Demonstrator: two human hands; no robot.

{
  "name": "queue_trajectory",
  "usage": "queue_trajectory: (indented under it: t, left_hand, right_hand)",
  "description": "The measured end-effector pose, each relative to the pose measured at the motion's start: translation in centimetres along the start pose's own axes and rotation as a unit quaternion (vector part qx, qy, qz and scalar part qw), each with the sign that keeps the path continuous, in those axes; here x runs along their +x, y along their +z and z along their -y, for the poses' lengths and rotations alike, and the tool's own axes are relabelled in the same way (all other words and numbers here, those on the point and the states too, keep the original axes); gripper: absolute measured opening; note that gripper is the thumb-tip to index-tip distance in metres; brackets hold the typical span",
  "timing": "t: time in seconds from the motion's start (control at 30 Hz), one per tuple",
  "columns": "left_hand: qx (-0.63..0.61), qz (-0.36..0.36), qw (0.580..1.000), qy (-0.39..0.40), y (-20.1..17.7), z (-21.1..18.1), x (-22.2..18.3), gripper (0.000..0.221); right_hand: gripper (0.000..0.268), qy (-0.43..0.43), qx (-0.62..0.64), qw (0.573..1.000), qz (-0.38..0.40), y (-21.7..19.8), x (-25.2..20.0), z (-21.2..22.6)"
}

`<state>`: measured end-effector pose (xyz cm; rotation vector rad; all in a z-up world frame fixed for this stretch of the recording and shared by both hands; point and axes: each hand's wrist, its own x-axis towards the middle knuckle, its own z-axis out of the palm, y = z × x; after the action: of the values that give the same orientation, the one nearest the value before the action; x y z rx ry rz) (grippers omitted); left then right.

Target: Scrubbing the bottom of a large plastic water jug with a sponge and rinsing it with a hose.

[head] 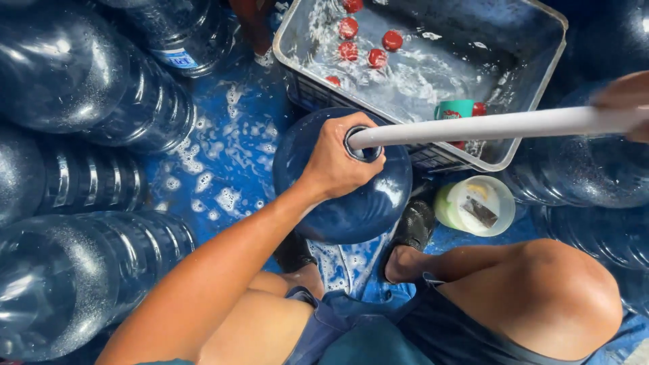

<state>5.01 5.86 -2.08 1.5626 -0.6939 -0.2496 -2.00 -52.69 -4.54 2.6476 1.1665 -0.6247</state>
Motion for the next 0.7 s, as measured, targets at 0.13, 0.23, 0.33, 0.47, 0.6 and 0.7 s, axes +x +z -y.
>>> queue_trajectory:
  t: [0.13, 0.23, 0.33, 0.47, 0.6, 0.7]
  left_hand:
    - [0.043, 0.009, 0.999, 0.011, 1.1, 0.1, 0.1, 0.019]
    - [0.105, 0.044, 0.993, -0.016, 3.1, -1.3, -0.9, 0.019]
    - [0.121, 0.082, 0.988, -0.042, 4.2, -1.3, -1.2, 0.027]
    - [0.094, 0.095, 0.99, -0.044, 3.6, -1.1, -0.3, 0.038]
    - [0.154, 0.109, 0.978, -0.094, 3.8, -1.4, 0.2, 0.02]
    - [0.159, 0.075, 0.978, -0.113, 3.4, -1.2, 0.6, 0.021]
  right_hand:
    - [0.064, 0.358, -0.175, 0.914, -0.076, -24.3, 10.4, 23.1]
    - [0.038, 0.223, -0.369, 0.887, -0.163, -28.0, 12.4, 27.4]
    - [0.042, 0.251, -0.405, 0.877, -0.061, -29.2, 12.5, 29.9]
    - [0.027, 0.308, -0.379, 0.866, -0.107, -25.2, 10.2, 27.6]
    - [0.017, 0.223, -0.365, 0.898, -0.106, -26.8, 10.5, 26.8]
    - [0.021, 0.16, -0.325, 0.907, -0.213, -26.9, 11.3, 27.2]
